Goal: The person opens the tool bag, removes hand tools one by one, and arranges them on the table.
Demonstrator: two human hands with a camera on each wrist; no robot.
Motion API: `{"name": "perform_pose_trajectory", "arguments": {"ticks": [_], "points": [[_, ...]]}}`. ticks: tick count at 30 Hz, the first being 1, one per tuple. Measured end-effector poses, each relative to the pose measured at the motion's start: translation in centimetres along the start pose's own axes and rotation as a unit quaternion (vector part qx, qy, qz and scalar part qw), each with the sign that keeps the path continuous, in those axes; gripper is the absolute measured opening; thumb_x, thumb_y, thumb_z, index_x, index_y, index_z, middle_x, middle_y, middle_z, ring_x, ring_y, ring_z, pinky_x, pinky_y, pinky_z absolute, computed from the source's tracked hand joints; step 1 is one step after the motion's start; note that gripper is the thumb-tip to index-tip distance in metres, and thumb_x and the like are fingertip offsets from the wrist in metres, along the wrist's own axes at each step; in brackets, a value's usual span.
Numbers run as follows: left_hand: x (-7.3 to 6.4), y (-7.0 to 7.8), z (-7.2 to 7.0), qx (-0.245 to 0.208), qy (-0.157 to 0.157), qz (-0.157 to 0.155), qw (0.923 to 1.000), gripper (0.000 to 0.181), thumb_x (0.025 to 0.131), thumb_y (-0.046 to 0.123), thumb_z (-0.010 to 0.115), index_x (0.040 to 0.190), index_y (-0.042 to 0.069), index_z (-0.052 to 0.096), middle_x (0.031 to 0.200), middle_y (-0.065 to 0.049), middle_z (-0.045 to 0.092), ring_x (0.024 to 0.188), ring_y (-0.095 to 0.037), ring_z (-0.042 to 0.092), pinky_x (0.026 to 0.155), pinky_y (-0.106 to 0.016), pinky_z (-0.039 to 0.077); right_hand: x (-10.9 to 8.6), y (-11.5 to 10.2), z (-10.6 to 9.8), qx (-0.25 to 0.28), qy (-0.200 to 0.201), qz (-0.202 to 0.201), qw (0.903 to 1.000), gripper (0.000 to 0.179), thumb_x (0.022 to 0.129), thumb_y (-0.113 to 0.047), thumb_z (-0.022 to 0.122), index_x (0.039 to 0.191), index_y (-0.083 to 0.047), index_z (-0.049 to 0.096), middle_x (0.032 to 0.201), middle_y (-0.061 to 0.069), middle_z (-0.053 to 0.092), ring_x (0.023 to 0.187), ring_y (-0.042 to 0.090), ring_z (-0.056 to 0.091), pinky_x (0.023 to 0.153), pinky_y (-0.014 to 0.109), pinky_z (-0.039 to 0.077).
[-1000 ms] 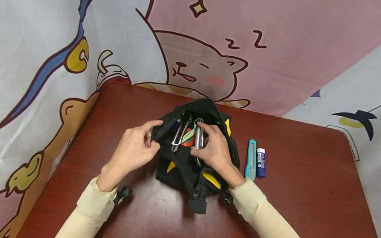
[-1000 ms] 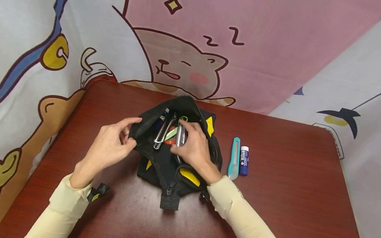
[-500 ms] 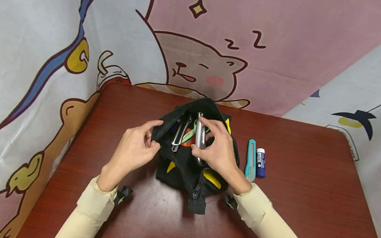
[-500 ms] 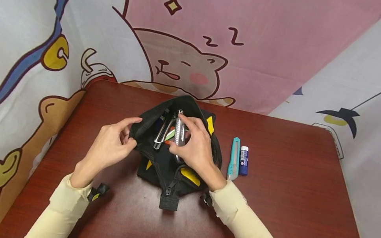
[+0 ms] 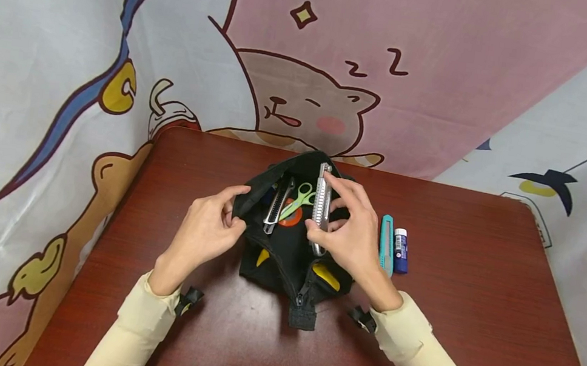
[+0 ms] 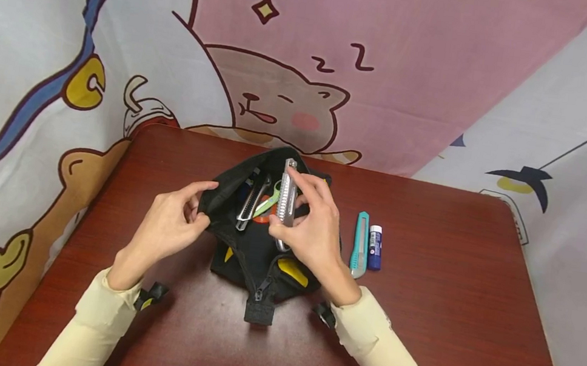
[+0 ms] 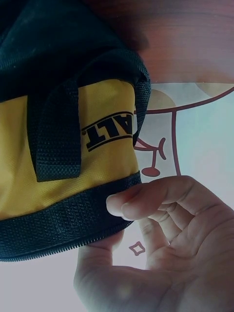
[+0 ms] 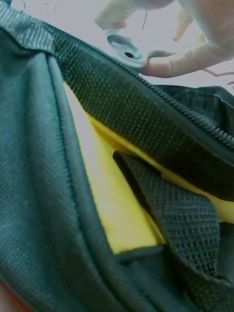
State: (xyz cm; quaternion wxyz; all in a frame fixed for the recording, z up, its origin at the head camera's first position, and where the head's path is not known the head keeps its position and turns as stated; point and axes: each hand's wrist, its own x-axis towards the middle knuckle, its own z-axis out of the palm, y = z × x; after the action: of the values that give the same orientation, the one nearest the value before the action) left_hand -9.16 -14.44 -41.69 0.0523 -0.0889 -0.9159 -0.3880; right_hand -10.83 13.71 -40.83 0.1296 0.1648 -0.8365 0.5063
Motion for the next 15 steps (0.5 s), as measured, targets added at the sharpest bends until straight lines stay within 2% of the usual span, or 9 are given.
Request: {"name": "perform_pose_trajectory", "arguments": {"ticks": [7, 12, 15], "points": [[0.0, 0.0, 0.0, 0.001, 0.002, 0.003, 1.0000, 0.063, 0.086, 0.005, 0.067, 0.149, 0.012, 0.069, 0.077, 0.001, 0.058, 0.063, -0.017, 0.054, 0.064, -0.038, 0.044, -0.8, 0.2, -0.8, 0.036, 0.037, -0.021, 0.9985, 0.083, 0.078, -0.001, 0.091, 0.156, -0.017, 0.066, 0.144, 0.013, 0.061, 0.094, 0.019, 0.066, 0.064, 0.020, 0.060], [0.0, 0.0, 0.0, 0.000, 0.000, 0.002, 1.0000, 0.063, 0.087, 0.005, 0.068, 0.149, 0.012, 0.068, 0.077, 0.001, 0.057, 0.062, -0.017, 0.053, 0.062, -0.038, 0.043, -1.3, -0.1, -1.6, 0.095, 0.069, -0.031, 0.9926, 0.085, 0.076, 0.007, 0.089, 0.156, -0.011, 0.065, 0.144, 0.013, 0.061, 0.095, 0.019, 0.065, 0.066, 0.020, 0.061], [0.0, 0.1, 0.0, 0.000, -0.002, 0.002, 1.0000, 0.063, 0.087, 0.005, 0.068, 0.149, 0.012, 0.068, 0.078, 0.001, 0.057, 0.062, -0.017, 0.053, 0.063, -0.038, 0.043, -1.6, -0.2, -2.4, 0.105, 0.091, -0.033, 0.9898, 0.086, 0.074, 0.010, 0.089, 0.155, -0.009, 0.066, 0.144, 0.010, 0.061, 0.095, 0.019, 0.064, 0.066, 0.019, 0.061]]}}
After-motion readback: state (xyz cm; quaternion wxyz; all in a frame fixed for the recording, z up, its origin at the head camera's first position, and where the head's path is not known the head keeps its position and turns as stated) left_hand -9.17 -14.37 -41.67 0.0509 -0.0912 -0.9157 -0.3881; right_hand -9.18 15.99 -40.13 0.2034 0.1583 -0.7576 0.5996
